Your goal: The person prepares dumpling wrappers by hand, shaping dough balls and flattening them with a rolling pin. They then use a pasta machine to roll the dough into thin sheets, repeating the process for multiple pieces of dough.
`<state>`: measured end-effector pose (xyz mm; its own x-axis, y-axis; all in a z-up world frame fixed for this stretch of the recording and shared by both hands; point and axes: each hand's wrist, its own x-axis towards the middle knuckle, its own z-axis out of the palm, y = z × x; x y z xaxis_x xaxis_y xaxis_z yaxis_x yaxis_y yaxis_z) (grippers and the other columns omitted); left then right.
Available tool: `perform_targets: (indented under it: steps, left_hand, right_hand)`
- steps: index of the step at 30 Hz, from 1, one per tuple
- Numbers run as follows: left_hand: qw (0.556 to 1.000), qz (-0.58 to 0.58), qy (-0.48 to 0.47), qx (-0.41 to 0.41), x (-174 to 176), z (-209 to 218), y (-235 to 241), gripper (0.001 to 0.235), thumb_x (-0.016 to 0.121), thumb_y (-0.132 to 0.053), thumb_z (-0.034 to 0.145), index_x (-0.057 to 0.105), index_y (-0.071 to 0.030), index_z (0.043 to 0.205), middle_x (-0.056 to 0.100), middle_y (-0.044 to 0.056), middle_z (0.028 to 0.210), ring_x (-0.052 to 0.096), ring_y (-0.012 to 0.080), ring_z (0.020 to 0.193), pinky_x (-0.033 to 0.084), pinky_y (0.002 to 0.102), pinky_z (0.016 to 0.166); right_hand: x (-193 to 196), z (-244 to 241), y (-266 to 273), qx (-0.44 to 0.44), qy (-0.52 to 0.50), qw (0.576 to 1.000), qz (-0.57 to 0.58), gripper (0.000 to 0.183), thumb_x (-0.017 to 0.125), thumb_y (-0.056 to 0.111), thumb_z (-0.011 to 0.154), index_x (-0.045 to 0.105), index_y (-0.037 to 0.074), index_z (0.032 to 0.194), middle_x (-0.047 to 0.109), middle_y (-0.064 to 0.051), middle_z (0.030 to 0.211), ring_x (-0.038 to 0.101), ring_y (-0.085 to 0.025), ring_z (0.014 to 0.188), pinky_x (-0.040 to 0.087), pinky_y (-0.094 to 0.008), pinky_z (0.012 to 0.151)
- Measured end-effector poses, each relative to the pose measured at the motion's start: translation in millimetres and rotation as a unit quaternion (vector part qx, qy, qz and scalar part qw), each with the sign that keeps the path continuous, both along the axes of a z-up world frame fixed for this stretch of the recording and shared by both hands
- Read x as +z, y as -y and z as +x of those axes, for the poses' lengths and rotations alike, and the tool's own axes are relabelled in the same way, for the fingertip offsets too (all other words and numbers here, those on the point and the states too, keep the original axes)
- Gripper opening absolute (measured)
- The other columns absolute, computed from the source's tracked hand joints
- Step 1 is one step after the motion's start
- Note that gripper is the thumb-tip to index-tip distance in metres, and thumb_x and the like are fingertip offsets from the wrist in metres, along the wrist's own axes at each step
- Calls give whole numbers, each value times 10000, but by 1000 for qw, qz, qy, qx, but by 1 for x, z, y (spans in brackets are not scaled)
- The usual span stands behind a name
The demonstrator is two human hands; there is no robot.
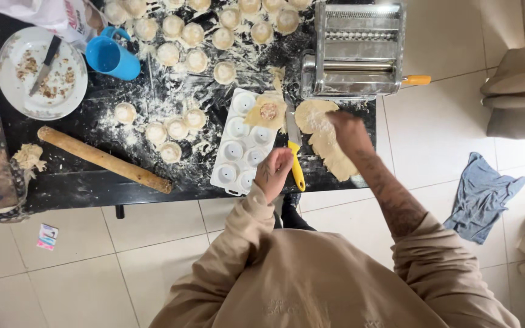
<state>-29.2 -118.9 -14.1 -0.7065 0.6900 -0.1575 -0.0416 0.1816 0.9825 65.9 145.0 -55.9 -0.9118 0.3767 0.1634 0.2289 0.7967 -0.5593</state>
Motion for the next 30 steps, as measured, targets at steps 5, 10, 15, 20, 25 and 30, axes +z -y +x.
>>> perform_targets:
  steps: [5,10,15,20,25,30]
  left_hand:
    - [992,-2,-126,-19,-22,-29,-44,217,618,-87,983,594,-32,1191,717,145,1108,727,279,1011,576,346,874]
    - [977,0,-209,-44,-33,-50,-77,239,579,-30,979,579,-40,1217,701,154,1140,700,325,1068,558,376,924]
    - [980,-5,-196,-39,-56,-59,-98,283,545,4,966,588,-52,1240,692,176,1163,692,352,1043,554,394,914]
    - [941,-109,-310,-78,-83,-59,-123,347,606,-73,967,539,-61,1307,641,157,1269,597,362,1210,477,444,1081]
    - [906,-211,-359,-81,-79,-50,-146,612,715,-215,865,462,6,1377,522,211,1384,501,396,1275,411,491,1077]
    - [903,-275,-313,-106,-81,-48,-156,658,785,-282,838,491,19,1343,569,216,1239,544,382,1161,432,476,1053]
  right_hand:
    - [-17,69,64,16,164,981,99,763,606,195,912,289,55,1592,323,-197,1637,344,-382,1495,294,-594,1178]
    - [-30,9,73,-65,193,979,-10,885,621,487,919,227,117,1620,209,-147,1683,157,-359,1569,159,-657,1213]
    - [-43,-35,61,-64,203,970,116,880,540,582,977,222,133,1663,203,-118,1726,166,-321,1598,124,-645,1235]
    - [-25,66,97,-112,247,962,29,965,574,629,861,221,135,1610,204,-121,1683,150,-332,1552,96,-670,1195]
    - [-31,106,100,-180,170,968,35,754,643,360,975,343,133,1628,340,-131,1695,306,-332,1572,180,-652,1249]
    - [-30,94,88,-346,112,923,-122,744,777,188,893,435,107,1549,535,-156,1532,540,-355,1335,425,-476,1140]
